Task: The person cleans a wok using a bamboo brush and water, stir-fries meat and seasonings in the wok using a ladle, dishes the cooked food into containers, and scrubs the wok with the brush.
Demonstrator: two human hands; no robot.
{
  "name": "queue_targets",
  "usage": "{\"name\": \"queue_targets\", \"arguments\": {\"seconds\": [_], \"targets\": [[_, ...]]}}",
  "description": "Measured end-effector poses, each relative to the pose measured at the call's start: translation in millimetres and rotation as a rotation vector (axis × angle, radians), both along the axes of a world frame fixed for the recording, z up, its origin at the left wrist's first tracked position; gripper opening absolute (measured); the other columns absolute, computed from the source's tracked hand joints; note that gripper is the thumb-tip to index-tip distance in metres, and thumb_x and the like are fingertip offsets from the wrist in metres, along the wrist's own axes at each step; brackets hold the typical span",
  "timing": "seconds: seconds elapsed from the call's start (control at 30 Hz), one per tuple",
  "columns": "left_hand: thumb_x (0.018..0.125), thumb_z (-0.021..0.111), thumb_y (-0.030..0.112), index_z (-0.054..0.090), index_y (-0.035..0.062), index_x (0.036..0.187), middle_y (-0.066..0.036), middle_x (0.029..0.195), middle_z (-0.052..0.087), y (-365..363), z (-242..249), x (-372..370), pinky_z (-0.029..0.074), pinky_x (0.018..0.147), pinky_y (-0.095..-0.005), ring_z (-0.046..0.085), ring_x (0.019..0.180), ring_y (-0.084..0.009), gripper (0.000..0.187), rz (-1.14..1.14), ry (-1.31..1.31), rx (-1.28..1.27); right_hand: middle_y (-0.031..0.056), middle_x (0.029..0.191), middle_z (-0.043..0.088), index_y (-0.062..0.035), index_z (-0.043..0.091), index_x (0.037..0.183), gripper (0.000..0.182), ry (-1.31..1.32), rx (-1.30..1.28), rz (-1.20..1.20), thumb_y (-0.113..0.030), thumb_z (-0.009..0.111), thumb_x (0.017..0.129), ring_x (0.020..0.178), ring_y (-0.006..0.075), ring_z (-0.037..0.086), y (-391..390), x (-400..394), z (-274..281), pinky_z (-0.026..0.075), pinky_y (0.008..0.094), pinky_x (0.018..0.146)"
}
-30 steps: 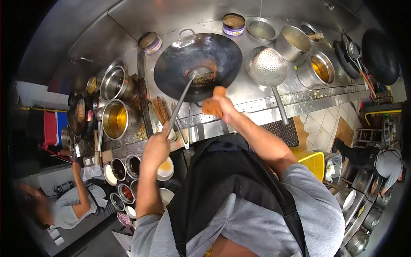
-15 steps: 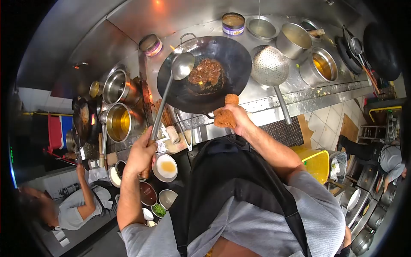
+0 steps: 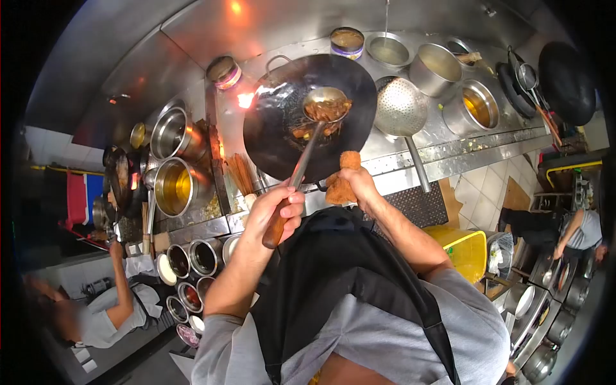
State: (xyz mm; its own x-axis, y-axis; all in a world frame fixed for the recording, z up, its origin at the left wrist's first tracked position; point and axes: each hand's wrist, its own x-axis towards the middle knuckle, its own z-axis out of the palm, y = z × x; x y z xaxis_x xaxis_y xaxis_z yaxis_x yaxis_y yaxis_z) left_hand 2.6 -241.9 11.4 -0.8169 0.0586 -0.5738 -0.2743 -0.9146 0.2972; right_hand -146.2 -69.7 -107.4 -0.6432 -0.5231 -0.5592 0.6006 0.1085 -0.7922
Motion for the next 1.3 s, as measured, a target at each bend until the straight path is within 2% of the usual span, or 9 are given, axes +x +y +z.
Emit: {"name": "queue_targets", "arguments": {"seconds": [0.1,0.3,0.43,0.7,0.83,0.9,1.0,1.2,1.3], "targets": [[0.098,0.048,0.012,0.056,0.0091,0.126,0.001,0.081,0.047,6,-29,6,0.038,0.040,-0.0228,0.045,0.054,-0.0036,0.029,0.039,0.061,0.222,0.0151,0.094,0.066,0.0037,0.055,0.109,0.027,-0.211,-0.067,-0.080,-0.008,0.057,0.085,0.083,0.0277,0.069,8,7,3,0.058,0.0397,0.071],[0.099,0.046,0.014,0.052,0.0065,0.130,0.001,0.080,0.047,-4,-32,16,0.039,0.039,-0.0217,0.044,0.053,-0.0034,0.032,0.064,0.144,0.297,0.0189,0.100,0.067,0.0030,0.054,0.113,0.033,-0.491,-0.223,-0.105,-0.017,0.059,0.087,0.087,0.0333,0.069,2,-14,-8,0.059,0.0463,0.076],[0.098,0.047,0.013,0.050,0.0086,0.134,0.000,0.079,0.048,-17,-14,8,0.041,0.039,-0.0230,0.045,0.052,-0.0048,0.036,0.058,0.110,0.111,0.0184,0.107,0.066,0.0008,0.054,0.117,0.037,-0.463,-0.349,-0.022,-0.020,0.059,0.087,0.093,0.0328,0.068,-13,-19,-40,0.059,0.0477,0.078],[0.091,0.052,0.008,0.042,0.0056,0.139,0.000,0.076,0.050,-47,58,54,0.038,0.034,-0.0212,0.043,0.047,-0.0041,0.050,-0.058,-0.195,-0.500,0.0203,0.091,0.067,0.0059,0.053,0.110,0.038,-0.411,-0.216,-0.157,-0.015,0.062,0.081,0.083,0.0313,0.069,11,-12,3,0.059,0.0445,0.072],[0.088,0.052,0.005,0.037,0.0050,0.144,-0.001,0.074,0.051,-50,72,64,0.040,0.035,-0.0238,0.045,0.046,-0.0075,0.058,-0.171,-0.272,-0.606,0.0167,0.094,0.068,0.0008,0.054,0.115,0.036,0.075,-0.269,-0.035,-0.010,0.061,0.081,0.086,0.0294,0.069,35,29,-4,0.058,0.0426,0.074],[0.088,0.053,0.004,0.038,0.0055,0.144,0.000,0.074,0.052,-46,73,63,0.042,0.036,-0.0251,0.047,0.046,-0.0089,0.058,-0.199,-0.302,-0.642,0.0162,0.094,0.069,-0.0006,0.054,0.118,0.042,0.701,0.190,0.001,-0.011,0.064,0.078,0.089,0.0288,0.069,38,43,-20,0.055,0.0411,0.081],[0.090,0.050,0.004,0.037,0.0153,0.147,-0.001,0.074,0.049,-23,70,53,0.043,0.036,-0.0274,0.047,0.046,-0.0097,0.059,-0.263,-0.177,-0.479,0.0142,0.093,0.071,-0.0011,0.057,0.116,0.043,0.570,0.291,0.077,-0.010,0.067,0.074,0.090,0.0272,0.069,26,27,15,0.054,0.0385,0.084],[0.096,0.045,0.010,0.038,0.0113,0.145,-0.001,0.076,0.045,-13,-3,44,0.042,0.035,-0.0255,0.045,0.046,-0.0069,0.049,-0.087,0.130,0.013,0.0178,0.085,0.068,0.0070,0.055,0.103,0.023,0.123,-0.029,-0.065,0.001,0.053,0.080,0.070,0.0277,0.069,21,28,10,0.057,0.0372,0.064],[0.097,0.042,0.008,0.034,0.0093,0.148,-0.002,0.076,0.044,-11,-11,48,0.042,0.034,-0.0255,0.044,0.044,-0.0064,0.051,-0.033,0.206,0.168,0.0180,0.088,0.068,0.0064,0.053,0.108,0.027,-0.065,-0.056,-0.144,-0.003,0.055,0.082,0.074,0.0276,0.069,27,34,11,0.058,0.0392,0.068]]}}
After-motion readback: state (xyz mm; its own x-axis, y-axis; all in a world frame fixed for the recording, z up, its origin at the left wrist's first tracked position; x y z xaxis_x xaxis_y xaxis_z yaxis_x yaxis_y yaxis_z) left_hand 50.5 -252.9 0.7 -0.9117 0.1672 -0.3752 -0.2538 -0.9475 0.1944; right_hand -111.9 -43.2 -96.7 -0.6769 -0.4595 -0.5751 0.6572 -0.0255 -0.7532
